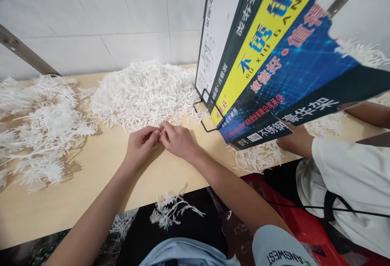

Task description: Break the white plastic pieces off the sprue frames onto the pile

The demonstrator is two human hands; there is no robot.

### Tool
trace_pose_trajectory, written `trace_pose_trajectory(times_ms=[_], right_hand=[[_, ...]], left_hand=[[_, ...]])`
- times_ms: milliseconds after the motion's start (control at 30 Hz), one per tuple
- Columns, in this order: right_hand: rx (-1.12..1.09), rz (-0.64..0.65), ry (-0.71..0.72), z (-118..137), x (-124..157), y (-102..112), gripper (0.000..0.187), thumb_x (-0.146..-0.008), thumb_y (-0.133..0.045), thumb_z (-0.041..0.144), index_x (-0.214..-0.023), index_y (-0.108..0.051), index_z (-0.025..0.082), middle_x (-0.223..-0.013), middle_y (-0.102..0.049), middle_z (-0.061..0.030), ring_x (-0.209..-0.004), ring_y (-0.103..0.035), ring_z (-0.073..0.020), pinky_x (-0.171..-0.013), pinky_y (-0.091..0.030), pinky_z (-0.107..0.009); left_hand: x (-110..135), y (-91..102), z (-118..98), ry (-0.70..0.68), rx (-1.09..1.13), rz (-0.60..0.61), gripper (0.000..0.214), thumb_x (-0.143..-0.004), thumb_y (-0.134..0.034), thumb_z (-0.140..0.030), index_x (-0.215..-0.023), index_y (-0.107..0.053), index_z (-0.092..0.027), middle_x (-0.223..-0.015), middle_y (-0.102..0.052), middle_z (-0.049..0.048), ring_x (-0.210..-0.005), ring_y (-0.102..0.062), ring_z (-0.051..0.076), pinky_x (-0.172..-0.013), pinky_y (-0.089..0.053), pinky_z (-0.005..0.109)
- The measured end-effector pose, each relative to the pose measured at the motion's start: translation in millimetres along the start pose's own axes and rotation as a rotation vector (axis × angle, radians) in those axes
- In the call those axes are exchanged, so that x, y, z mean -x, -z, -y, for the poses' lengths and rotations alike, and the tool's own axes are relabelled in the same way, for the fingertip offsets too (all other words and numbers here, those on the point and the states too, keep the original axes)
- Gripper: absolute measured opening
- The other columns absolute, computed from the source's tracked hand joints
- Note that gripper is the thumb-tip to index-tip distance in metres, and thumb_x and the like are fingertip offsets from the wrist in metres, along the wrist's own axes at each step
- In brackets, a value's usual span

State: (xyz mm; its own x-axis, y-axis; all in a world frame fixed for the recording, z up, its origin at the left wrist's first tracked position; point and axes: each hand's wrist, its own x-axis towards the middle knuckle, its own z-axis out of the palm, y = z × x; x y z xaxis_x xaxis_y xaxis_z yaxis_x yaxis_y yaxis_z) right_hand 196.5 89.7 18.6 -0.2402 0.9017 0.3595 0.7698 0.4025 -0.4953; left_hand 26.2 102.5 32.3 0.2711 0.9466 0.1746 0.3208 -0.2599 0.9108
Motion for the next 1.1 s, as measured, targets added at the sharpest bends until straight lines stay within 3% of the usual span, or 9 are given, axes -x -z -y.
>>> trace_pose_trajectory(times_ms=[133,233,267,400,467,600,800,933,1100], right_hand=[[0.151,0.056,0.083,3.7,5.4,-1.5,0.033,-0.103,-0.042,0.026,-0.133,-0.055,0.019,-0.097,-0.077,-0.0086,-0.077,-0.065,-0.0201,-0.064,-0.038,-0.029],[0.243,0.137,0.176,7.3,7.8,-3.3,0.030,-0.103,-0.039,0.024,-0.122,-0.061,0.017,-0.097,-0.076,-0.0099,-0.076,-0.062,-0.0190,-0.063,-0.036,-0.030],[0.256,0.161,0.185,8.0,7.5,-4.0,0.029,-0.103,-0.039,0.024,-0.114,-0.064,0.016,-0.094,-0.075,-0.0100,-0.075,-0.061,-0.0186,-0.062,-0.035,-0.030],[0.265,0.195,0.152,8.1,3.0,-6.4,0.028,-0.103,-0.039,0.024,-0.101,-0.066,0.015,-0.088,-0.072,-0.0096,-0.073,-0.059,-0.0186,-0.062,-0.033,-0.031],[0.285,0.207,0.149,8.3,1.3,-6.3,0.028,-0.104,-0.039,0.023,-0.104,-0.066,0.015,-0.091,-0.072,-0.0095,-0.076,-0.059,-0.0197,-0.063,-0.033,-0.031],[0.308,0.231,0.119,11.1,0.4,-2.7,0.029,-0.105,-0.040,0.024,-0.108,-0.067,0.016,-0.094,-0.073,-0.0093,-0.079,-0.060,-0.0204,-0.064,-0.032,-0.031],[0.283,0.221,0.101,12.5,0.6,2.3,0.028,-0.105,-0.042,0.024,-0.106,-0.068,0.017,-0.094,-0.074,-0.0078,-0.076,-0.061,-0.0196,-0.061,-0.027,-0.030],[0.207,0.197,0.083,9.2,1.3,2.7,0.026,-0.104,-0.043,0.025,-0.105,-0.069,0.017,-0.094,-0.074,-0.0071,-0.076,-0.060,-0.0185,-0.063,-0.029,-0.029],[-0.132,0.118,0.025,2.0,-1.8,3.9,0.023,-0.100,-0.050,0.024,-0.095,-0.071,0.017,-0.080,-0.070,-0.0018,-0.072,-0.057,-0.0140,-0.069,-0.034,-0.027]], left_hand=[[10.8,6.4,-4.6,-0.177,-0.209,-0.235,0.024,-0.099,-0.056,-0.031,-0.092,-0.076,-0.018,-0.085,-0.072,0.0078,-0.076,-0.064,0.020,-0.075,-0.049,0.034],[63.3,12.8,-14.7,-0.448,-0.336,-0.460,0.007,-0.089,-0.070,-0.023,-0.093,-0.075,-0.021,-0.083,-0.071,0.0087,-0.077,-0.066,0.024,-0.074,-0.053,0.039],[87.6,11.7,-17.6,-0.529,-0.365,-0.421,0.007,-0.086,-0.072,-0.020,-0.092,-0.074,-0.023,-0.078,-0.069,0.0071,-0.072,-0.065,0.024,-0.069,-0.054,0.040],[174.1,-19.9,-10.6,-0.743,-0.406,0.165,0.020,-0.087,-0.067,-0.016,-0.104,-0.074,-0.026,-0.078,-0.073,0.0062,-0.060,-0.066,0.021,-0.049,-0.055,0.033],[194.7,-45.1,4.6,-0.641,-0.557,0.192,0.028,-0.092,-0.058,-0.011,-0.117,-0.070,-0.020,-0.092,-0.078,0.0100,-0.075,-0.073,0.022,-0.059,-0.060,0.031],[199.7,-79.8,38.8,-0.404,-0.724,0.296,0.034,-0.100,-0.056,-0.020,-0.133,-0.064,-0.020,-0.120,-0.076,0.0131,-0.097,-0.075,0.026,-0.081,-0.064,0.036],[186.8,-85.3,74.9,-0.138,-0.644,0.388,0.029,-0.095,-0.059,-0.015,-0.122,-0.070,-0.019,-0.112,-0.077,0.0131,-0.105,-0.075,0.031,-0.096,-0.061,0.046],[187.7,-74.8,60.7,-0.382,-0.615,0.441,0.035,-0.091,-0.051,-0.001,-0.114,-0.072,-0.018,-0.107,-0.077,0.0124,-0.092,-0.075,0.026,-0.083,-0.064,0.039],[195.1,-46.2,-23.8,-0.766,-0.473,0.362,0.030,-0.092,-0.053,-0.003,-0.116,-0.069,-0.009,-0.103,-0.074,0.0148,-0.095,-0.070,0.023,-0.087,-0.061,0.035]])
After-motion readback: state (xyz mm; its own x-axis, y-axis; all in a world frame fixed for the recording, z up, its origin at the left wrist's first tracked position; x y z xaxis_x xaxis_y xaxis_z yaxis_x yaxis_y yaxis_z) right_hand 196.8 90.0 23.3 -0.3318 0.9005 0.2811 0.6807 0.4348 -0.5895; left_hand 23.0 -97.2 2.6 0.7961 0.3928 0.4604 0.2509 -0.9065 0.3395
